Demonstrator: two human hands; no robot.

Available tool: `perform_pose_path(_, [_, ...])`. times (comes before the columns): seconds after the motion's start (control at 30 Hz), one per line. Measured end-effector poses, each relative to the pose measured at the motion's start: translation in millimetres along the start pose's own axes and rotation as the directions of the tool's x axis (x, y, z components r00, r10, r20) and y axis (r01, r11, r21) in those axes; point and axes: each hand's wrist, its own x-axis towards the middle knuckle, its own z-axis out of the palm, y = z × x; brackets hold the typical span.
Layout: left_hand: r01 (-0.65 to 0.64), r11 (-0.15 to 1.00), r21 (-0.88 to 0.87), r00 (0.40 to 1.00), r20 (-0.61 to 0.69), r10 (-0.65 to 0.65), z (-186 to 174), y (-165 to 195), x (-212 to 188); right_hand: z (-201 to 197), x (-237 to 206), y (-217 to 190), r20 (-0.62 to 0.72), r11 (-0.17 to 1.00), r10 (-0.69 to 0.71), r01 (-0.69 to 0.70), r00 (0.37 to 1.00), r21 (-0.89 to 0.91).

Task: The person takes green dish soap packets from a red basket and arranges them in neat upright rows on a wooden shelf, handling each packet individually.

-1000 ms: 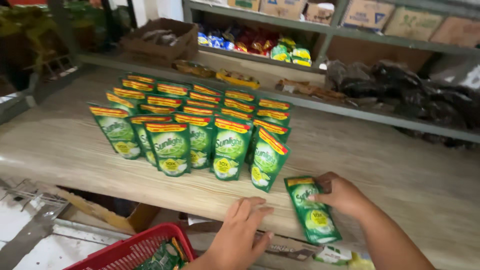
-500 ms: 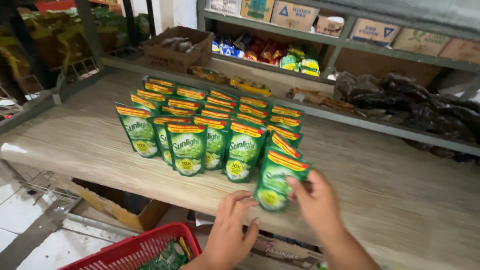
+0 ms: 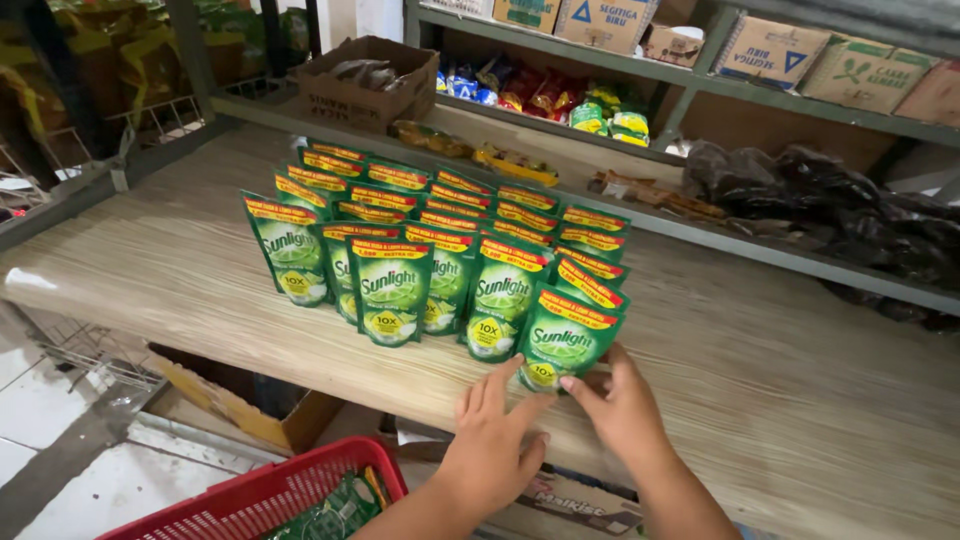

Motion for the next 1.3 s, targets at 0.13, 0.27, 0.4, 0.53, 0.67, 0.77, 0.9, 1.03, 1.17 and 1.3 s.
perform_pose_path(0.13, [-0.006, 1.000, 0.018, 1.000, -0.006, 0.006, -0.7, -2.2, 1.9, 7.3, 4.6, 6.0, -0.039, 0.999, 0.035, -0.036, 0.999, -0.034])
perform_pose_path(0.27, [0.016, 0.998, 0.061, 1.000, 0.001, -0.016, -2.0, -1.6, 6.3, 11.6, 9.4, 8.2, -0.050, 0.999, 0.029, -0.030, 0.998, -0.031])
perform_pose_path(0.4, [0.011, 0.995, 0.097, 0.999, 0.039, -0.015, -3.9, 1.4, 6.0, 14.2, 9.6, 8.8, -0.055, 1.000, -0.013, 0.014, 0.998, 0.028])
perform_pose_path(0.53, [-0.023, 0.998, 0.056, 0.999, 0.035, 0.021, -8.4, 2.4, -3.0, 12.2, 4.1, 8.6, -0.067, 0.996, 0.081, -0.084, 0.994, -0.033])
perform_pose_path(0.67, [-0.003, 0.999, 0.044, 0.999, 0.045, 0.001, -15.6, 3.2, -10.6, 13.2, 1.2, 8.3, -0.040, 0.997, 0.064, -0.063, 0.997, 0.042])
perform_pose_path(0.77, [-0.034, 0.999, 0.043, 0.999, 0.021, 0.033, -22.9, 7.6, -11.0, 16.6, 2.7, 7.7, -0.042, 0.991, 0.100, -0.095, 0.994, 0.098])
perform_pose_path(0.9, [-0.042, 0.998, 0.043, 0.999, 0.012, 0.041, -42.9, 14.2, -16.4, 13.6, 0.9, 2.4, -0.086, 0.998, 0.058, -0.055, 0.995, 0.035])
perform_pose_path(1.03, [0.017, 0.999, 0.048, 0.998, -0.065, -0.014, -87.6, 8.7, -55.7, 9.8, -30.3, -15.8, -0.226, 0.855, -0.234, 0.089, 0.946, -0.511])
perform_pose_path(1.17, [0.257, 0.967, -0.006, 0.946, -0.201, -0.252, -142.7, -8.2, -140.0, 60.3, -91.1, -46.1, 0.005, 0.969, -0.153, 0.149, 0.988, 0.198])
perform_pose_path(1.3, [0.521, 0.851, -0.066, 0.823, -0.225, -0.521, -164.1, -29.7, -215.2, 135.4, -115.5, -70.4, 0.532, 0.903, -0.337, 0.427, 0.777, -0.053])
